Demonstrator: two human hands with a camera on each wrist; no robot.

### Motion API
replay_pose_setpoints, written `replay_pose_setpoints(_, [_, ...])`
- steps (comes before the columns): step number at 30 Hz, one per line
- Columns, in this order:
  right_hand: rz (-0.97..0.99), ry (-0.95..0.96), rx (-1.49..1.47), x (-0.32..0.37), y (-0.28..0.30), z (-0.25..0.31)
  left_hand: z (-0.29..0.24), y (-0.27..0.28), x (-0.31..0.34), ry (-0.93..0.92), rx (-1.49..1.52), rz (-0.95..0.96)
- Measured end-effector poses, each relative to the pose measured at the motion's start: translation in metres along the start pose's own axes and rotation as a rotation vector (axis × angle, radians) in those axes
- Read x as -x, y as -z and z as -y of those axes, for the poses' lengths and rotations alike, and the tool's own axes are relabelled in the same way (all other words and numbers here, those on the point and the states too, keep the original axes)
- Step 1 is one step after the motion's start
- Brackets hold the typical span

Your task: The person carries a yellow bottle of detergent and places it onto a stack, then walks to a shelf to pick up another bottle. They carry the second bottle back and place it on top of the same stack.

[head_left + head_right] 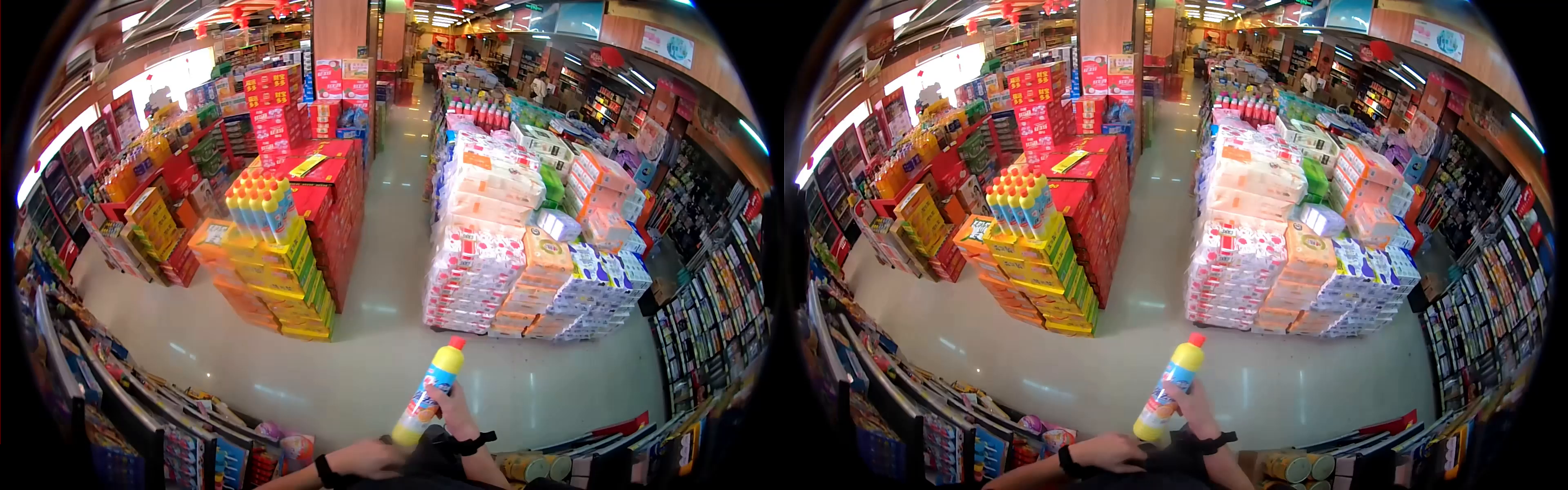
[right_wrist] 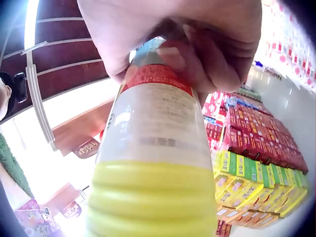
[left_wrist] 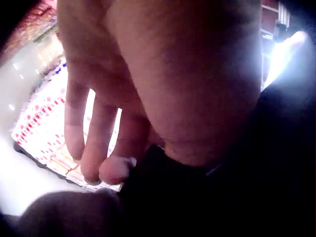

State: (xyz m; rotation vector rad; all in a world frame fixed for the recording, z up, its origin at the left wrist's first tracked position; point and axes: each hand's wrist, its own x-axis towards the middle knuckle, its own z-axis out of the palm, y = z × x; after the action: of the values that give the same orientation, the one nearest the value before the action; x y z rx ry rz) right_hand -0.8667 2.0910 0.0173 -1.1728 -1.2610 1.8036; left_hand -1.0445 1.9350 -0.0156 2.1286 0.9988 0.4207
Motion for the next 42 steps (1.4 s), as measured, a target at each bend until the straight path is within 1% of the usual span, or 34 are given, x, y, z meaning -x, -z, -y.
replay_pose_setpoints(1, [0.058,0.0,-0.029,-0.015,-0.006,-0.004,0.001,0.005,0.001,-0.031,0.012,-0.108])
replay_pose_setpoints(3, [0.177,0.003,-0.091,-0.05,-0.015,-0.023,0.017,0.005,-0.001,0.017,-0.028,-0.171])
replay_pose_setpoints(4, [0.225,-0.035,-0.056,-0.066,-0.017,-0.024,0.023,0.014,-0.008,0.037,-0.054,-0.152])
replay_pose_setpoints(6, [0.306,-0.036,-0.086,-0.097,-0.023,-0.016,0.037,0.034,-0.03,0.075,-0.112,-0.128])
replay_pose_setpoints(9, [0.404,-0.077,-0.107,-0.145,-0.027,-0.002,0.07,0.052,-0.066,0.035,-0.127,-0.229])
replay_pose_setpoints(10, [0.43,-0.112,-0.118,-0.162,-0.024,0.005,0.082,0.064,-0.077,0.025,-0.062,-0.28])
replay_pose_setpoints(11, [0.459,-0.13,-0.133,-0.186,-0.021,0.013,0.095,0.073,-0.087,0.063,-0.065,-0.26])
replay_pose_setpoints(12, [0.454,-0.094,-0.136,-0.212,-0.017,0.009,0.109,0.083,-0.094,0.103,-0.073,-0.234])
replay_pose_setpoints(15, [0.466,-0.046,-0.186,-0.274,-0.004,0.036,0.131,0.113,-0.116,0.237,-0.079,-0.132])
replay_pose_setpoints(17, [0.392,-0.065,-0.169,-0.322,0.007,0.034,0.145,0.13,-0.13,0.268,-0.074,-0.122])
replay_pose_setpoints(19, [0.366,-0.16,-0.14,-0.365,0.021,0.043,0.154,0.154,-0.148,0.306,-0.058,-0.127])
replay_pose_setpoints(21, [0.287,-0.095,-0.288,-0.389,0.011,0.072,0.164,0.166,-0.162,0.348,-0.061,-0.133])
replay_pose_setpoints(22, [0.301,-0.119,-0.324,-0.408,0.013,0.068,0.171,0.17,-0.167,0.363,-0.051,-0.133])
replay_pose_setpoints(23, [0.257,-0.123,-0.339,-0.421,0.011,0.068,0.176,0.178,-0.171,0.367,-0.039,-0.127])
replay_pose_setpoints(24, [0.273,-0.151,-0.339,-0.432,0.009,0.07,0.178,0.185,-0.175,0.416,-0.014,-0.106])
replay_pose_setpoints(25, [0.287,-0.171,-0.337,-0.443,0.006,0.078,0.18,0.192,-0.177,0.445,0.012,-0.127])
replay_pose_setpoints(28, [0.328,-0.213,-0.289,-0.477,-0.005,0.077,0.192,0.213,-0.176,0.522,0.081,-0.187])
replay_pose_setpoints(31, [0.395,-0.216,-0.192,-0.509,-0.023,0.077,0.212,0.228,-0.17,0.608,0.151,-0.223])
replay_pose_setpoints(34, [0.395,-0.155,-0.025,-0.526,-0.05,0.093,0.244,0.247,-0.158,0.583,0.193,-0.244])
replay_pose_setpoints(35, [0.4,-0.137,0.04,-0.531,-0.059,0.097,0.254,0.26,-0.154,0.612,0.242,-0.232])
replay_pose_setpoints(37, [0.407,-0.11,0.039,-0.536,-0.082,0.098,0.269,0.287,-0.147,0.674,0.354,-0.217])
replay_pose_setpoints(38, [0.414,-0.089,0.021,-0.539,-0.095,0.096,0.28,0.296,-0.14,0.61,0.354,-0.282])
replay_pose_setpoints(40, [0.453,-0.063,0.019,-0.541,-0.121,0.103,0.291,0.324,-0.127,0.655,0.358,-0.264])
replay_pose_setpoints(42, [0.485,-0.087,0.059,-0.541,-0.144,0.106,0.294,0.358,-0.11,0.689,0.373,-0.246])
